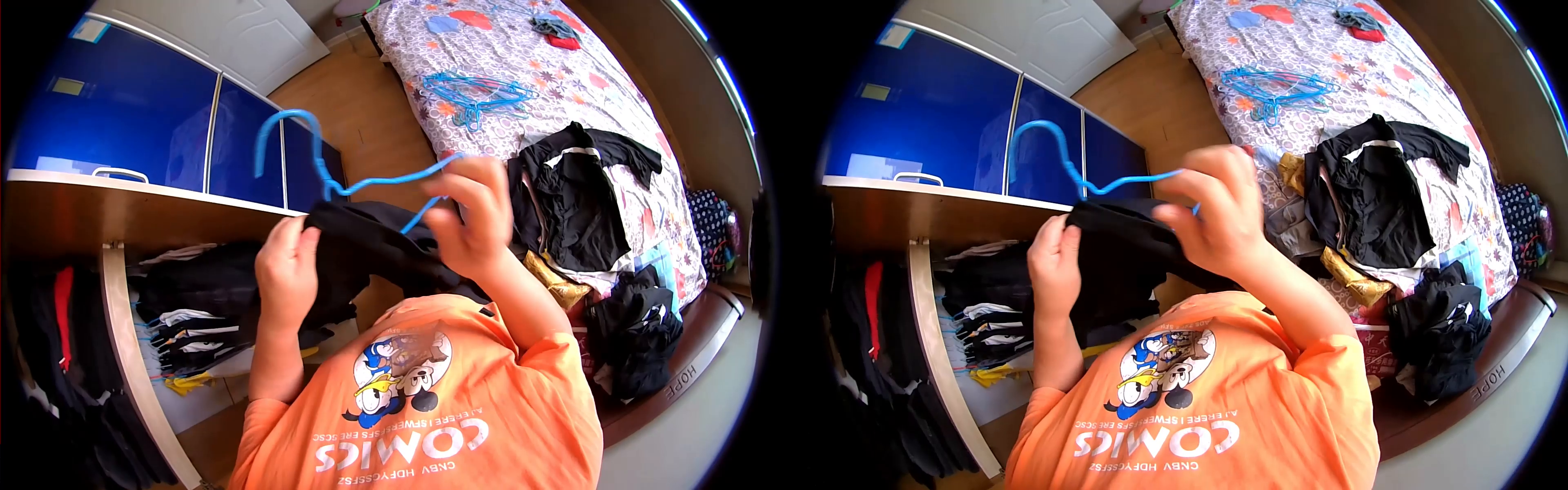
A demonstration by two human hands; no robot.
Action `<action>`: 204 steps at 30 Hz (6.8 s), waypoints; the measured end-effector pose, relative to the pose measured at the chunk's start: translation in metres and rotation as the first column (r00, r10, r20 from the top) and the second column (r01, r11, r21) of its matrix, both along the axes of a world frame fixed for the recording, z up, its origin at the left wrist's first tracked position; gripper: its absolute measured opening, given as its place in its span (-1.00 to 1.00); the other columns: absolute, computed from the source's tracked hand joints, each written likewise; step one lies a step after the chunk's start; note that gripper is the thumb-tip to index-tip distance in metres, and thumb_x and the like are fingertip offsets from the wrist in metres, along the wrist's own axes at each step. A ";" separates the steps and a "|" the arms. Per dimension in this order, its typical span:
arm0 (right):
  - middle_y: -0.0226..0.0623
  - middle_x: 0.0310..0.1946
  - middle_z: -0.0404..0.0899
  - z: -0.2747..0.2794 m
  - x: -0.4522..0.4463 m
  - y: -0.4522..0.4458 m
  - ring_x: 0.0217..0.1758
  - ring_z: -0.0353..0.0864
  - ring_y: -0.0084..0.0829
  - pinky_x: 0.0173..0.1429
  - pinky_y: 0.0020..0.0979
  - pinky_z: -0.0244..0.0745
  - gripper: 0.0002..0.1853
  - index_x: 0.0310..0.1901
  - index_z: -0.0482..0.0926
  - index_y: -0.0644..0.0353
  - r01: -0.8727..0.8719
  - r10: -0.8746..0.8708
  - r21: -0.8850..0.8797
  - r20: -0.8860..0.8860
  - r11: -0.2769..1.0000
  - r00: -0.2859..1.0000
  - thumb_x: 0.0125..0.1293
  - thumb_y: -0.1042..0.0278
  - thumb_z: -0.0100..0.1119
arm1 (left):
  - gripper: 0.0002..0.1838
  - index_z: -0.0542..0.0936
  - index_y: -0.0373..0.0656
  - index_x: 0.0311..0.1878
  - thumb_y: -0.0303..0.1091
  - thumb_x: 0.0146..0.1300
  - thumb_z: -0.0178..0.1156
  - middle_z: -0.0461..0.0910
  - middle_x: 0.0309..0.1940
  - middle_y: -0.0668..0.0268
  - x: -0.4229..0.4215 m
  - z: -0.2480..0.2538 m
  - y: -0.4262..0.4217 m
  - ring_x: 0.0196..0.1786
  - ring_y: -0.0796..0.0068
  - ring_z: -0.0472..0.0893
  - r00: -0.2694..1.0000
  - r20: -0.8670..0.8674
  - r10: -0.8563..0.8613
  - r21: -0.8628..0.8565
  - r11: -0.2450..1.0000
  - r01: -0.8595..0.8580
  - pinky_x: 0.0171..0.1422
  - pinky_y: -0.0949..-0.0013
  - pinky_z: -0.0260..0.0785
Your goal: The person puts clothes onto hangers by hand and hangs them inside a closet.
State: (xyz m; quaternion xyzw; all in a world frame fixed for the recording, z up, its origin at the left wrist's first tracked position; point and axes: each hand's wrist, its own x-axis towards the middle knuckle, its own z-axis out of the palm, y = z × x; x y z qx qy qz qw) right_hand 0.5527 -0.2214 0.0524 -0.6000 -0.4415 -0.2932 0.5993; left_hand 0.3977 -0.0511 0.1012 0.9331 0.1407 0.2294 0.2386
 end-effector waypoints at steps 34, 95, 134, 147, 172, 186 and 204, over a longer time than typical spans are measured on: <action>-0.52 -0.57 0.54 -0.133 0.019 0.012 -0.65 0.43 -0.68 -0.64 -0.63 0.23 -0.81 -0.31 0.56 0.09 -0.248 0.319 0.409 -0.888 0.878 -0.331 0.36 0.18 0.09 | -0.76 0.55 -0.40 -0.16 -0.38 0.24 0.20 0.58 -0.33 0.05 -0.054 0.006 0.015 -0.33 0.16 0.58 0.997 0.081 -0.017 0.032 0.999 0.015 -0.21 0.37 0.40; -0.20 -0.39 0.50 0.006 0.021 -0.057 -0.43 0.48 -0.21 -0.37 -0.33 0.40 -0.72 -0.28 0.54 0.28 0.181 -0.136 -0.302 0.165 0.936 0.977 -0.11 0.47 0.28 | -0.45 0.49 -0.21 0.04 0.11 0.27 0.07 0.50 -0.02 0.13 -0.071 -0.004 0.082 0.05 0.09 0.46 0.953 0.262 0.151 0.534 0.800 -0.274 0.11 0.18 0.29; -0.19 -0.23 0.47 -0.020 0.009 -0.063 -0.17 0.51 -0.21 -0.11 -0.32 0.46 -0.62 -0.17 0.54 0.19 0.121 -0.195 -0.313 -0.217 0.942 0.956 -0.06 0.37 0.43 | -0.78 0.55 -0.40 -0.17 -0.44 0.20 0.26 0.59 -0.33 0.18 -0.083 0.005 0.065 -0.31 0.39 0.55 0.957 0.280 0.078 0.167 0.978 -0.129 -0.16 0.47 0.36; -0.52 -0.38 0.48 -0.021 0.030 -0.028 -0.31 0.36 -0.69 -0.16 -0.64 0.28 -0.92 -0.18 0.54 0.27 0.084 0.052 0.211 -0.568 0.974 0.821 0.33 0.49 0.11 | -0.80 0.57 -0.36 -0.21 -0.53 0.09 0.31 0.48 -0.50 0.22 -0.087 0.013 0.061 -0.44 0.38 0.47 0.947 0.312 0.075 0.226 0.962 -0.151 -0.33 0.48 0.32; -0.37 -0.53 0.41 0.037 0.035 -0.040 -0.41 0.46 -0.29 -0.30 -0.32 0.27 -0.74 -0.37 0.55 0.13 0.182 -0.080 -0.505 0.217 0.844 0.973 -0.05 0.18 0.32 | -0.51 0.57 -0.34 -0.20 0.01 0.38 -0.03 0.56 -0.44 0.16 -0.062 0.035 0.054 -0.42 0.26 0.52 0.984 0.123 -0.130 -0.050 0.989 0.136 -0.24 0.35 0.36; -0.45 -0.55 0.42 0.034 0.050 -0.059 -0.43 0.42 -0.39 -0.29 -0.38 0.22 -0.75 -0.35 0.60 0.09 0.302 -0.179 -0.487 0.282 0.819 0.943 -0.02 0.15 0.29 | -0.60 0.58 -0.32 -0.12 -0.13 0.43 -0.05 0.62 -0.20 0.34 -0.082 -0.043 0.074 -0.16 0.64 0.55 0.953 -0.073 -0.295 -0.982 0.189 -0.017 -0.03 0.52 0.38; -0.26 -0.49 0.41 0.011 0.045 -0.054 -0.35 0.51 -0.21 -0.29 -0.32 0.39 -0.73 -0.37 0.53 0.19 -0.025 -0.078 -0.615 -0.140 0.788 0.987 -0.23 0.56 0.25 | -0.72 0.50 -0.23 -0.36 -0.55 -0.11 0.43 0.50 -0.58 0.30 -0.065 0.006 0.076 -0.60 0.31 0.45 0.926 0.376 -0.019 0.468 0.867 -0.172 -0.48 0.40 0.31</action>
